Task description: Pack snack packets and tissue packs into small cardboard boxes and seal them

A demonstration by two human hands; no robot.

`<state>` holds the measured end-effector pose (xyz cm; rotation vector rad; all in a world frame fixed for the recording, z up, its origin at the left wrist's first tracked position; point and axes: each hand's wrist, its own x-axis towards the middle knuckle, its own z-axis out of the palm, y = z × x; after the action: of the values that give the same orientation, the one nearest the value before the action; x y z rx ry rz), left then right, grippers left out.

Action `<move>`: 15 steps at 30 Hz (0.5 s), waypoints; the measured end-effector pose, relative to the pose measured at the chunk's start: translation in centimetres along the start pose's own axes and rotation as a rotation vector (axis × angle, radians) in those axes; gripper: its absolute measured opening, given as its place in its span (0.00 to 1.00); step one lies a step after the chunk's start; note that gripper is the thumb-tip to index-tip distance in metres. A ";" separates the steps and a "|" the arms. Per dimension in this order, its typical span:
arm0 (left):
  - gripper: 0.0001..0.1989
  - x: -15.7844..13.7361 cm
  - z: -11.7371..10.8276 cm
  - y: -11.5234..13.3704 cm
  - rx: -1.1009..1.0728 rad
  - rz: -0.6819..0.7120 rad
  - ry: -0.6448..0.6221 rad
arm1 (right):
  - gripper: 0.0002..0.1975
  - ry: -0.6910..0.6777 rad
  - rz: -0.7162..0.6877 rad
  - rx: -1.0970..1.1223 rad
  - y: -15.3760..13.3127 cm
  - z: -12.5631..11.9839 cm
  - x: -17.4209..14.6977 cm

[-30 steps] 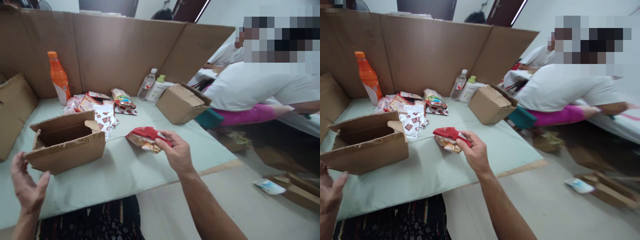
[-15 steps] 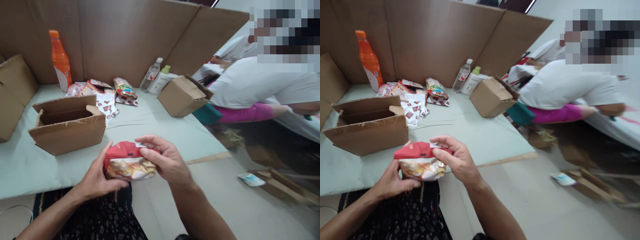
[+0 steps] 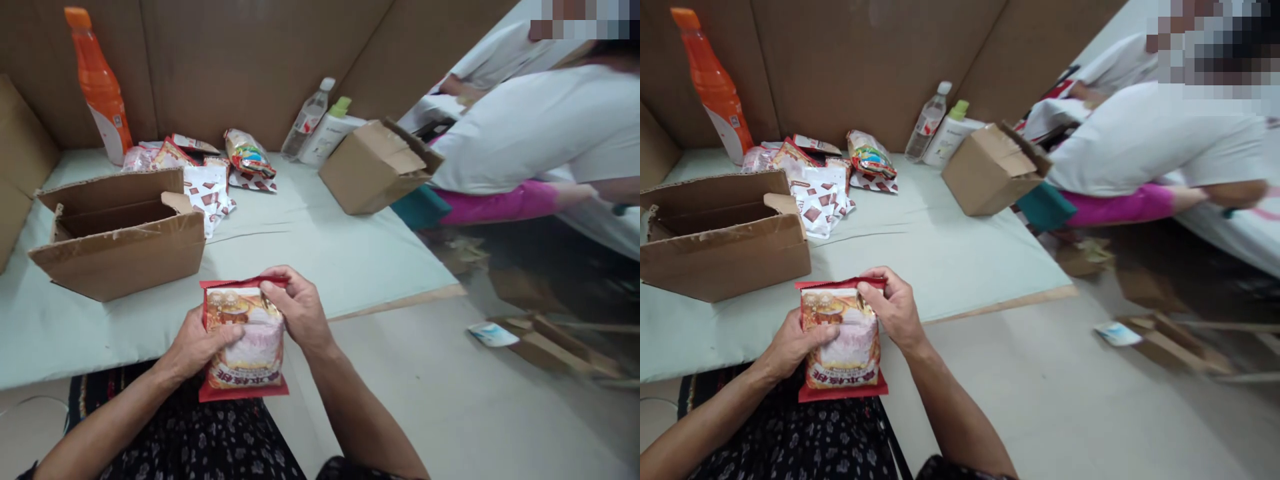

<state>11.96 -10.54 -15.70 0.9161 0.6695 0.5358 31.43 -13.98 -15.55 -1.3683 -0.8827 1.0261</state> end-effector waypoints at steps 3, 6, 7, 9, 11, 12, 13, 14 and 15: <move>0.32 0.2 -0.2 0.0 -0.019 -0.004 0.033 | 0.38 -0.118 0.029 0.119 0.2 -1.0 -0.2; 0.32 0.5 -0.4 -0.2 -0.015 0.008 0.062 | 0.44 -0.267 0.024 0.144 1.0 -1.7 -1.3; 0.32 0.6 -0.3 -0.3 -0.003 0.018 0.067 | 0.43 -0.313 0.035 0.131 1.4 -1.6 -1.8; 0.32 0.9 -0.2 -0.5 0.041 0.048 0.070 | 0.38 -0.367 0.074 0.090 2.3 -1.1 -2.8; 0.30 1.0 0.0 -0.7 0.094 0.084 0.068 | 0.29 -0.355 0.112 0.055 3.2 -0.4 -3.6; 0.28 1.0 0.0 -0.7 0.137 0.109 0.068 | 0.26 -0.330 0.122 0.046 3.5 -0.2 -3.9; 0.26 0.8 0.0 -0.7 0.213 0.154 0.073 | 0.24 -0.298 0.127 0.043 3.7 -0.2 -4.0; 0.24 0.6 -0.2 -0.5 0.319 0.230 0.091 | 0.22 -0.261 0.126 0.041 3.8 -0.4 -4.0; 0.23 0.1 -0.4 -0.2 0.452 0.340 0.122 | 0.22 -0.224 0.120 0.034 3.8 -0.8 -3.9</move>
<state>11.76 -10.30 -16.10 1.4456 0.7659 0.7638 30.66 -18.19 -19.02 -1.3077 -0.9508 1.3000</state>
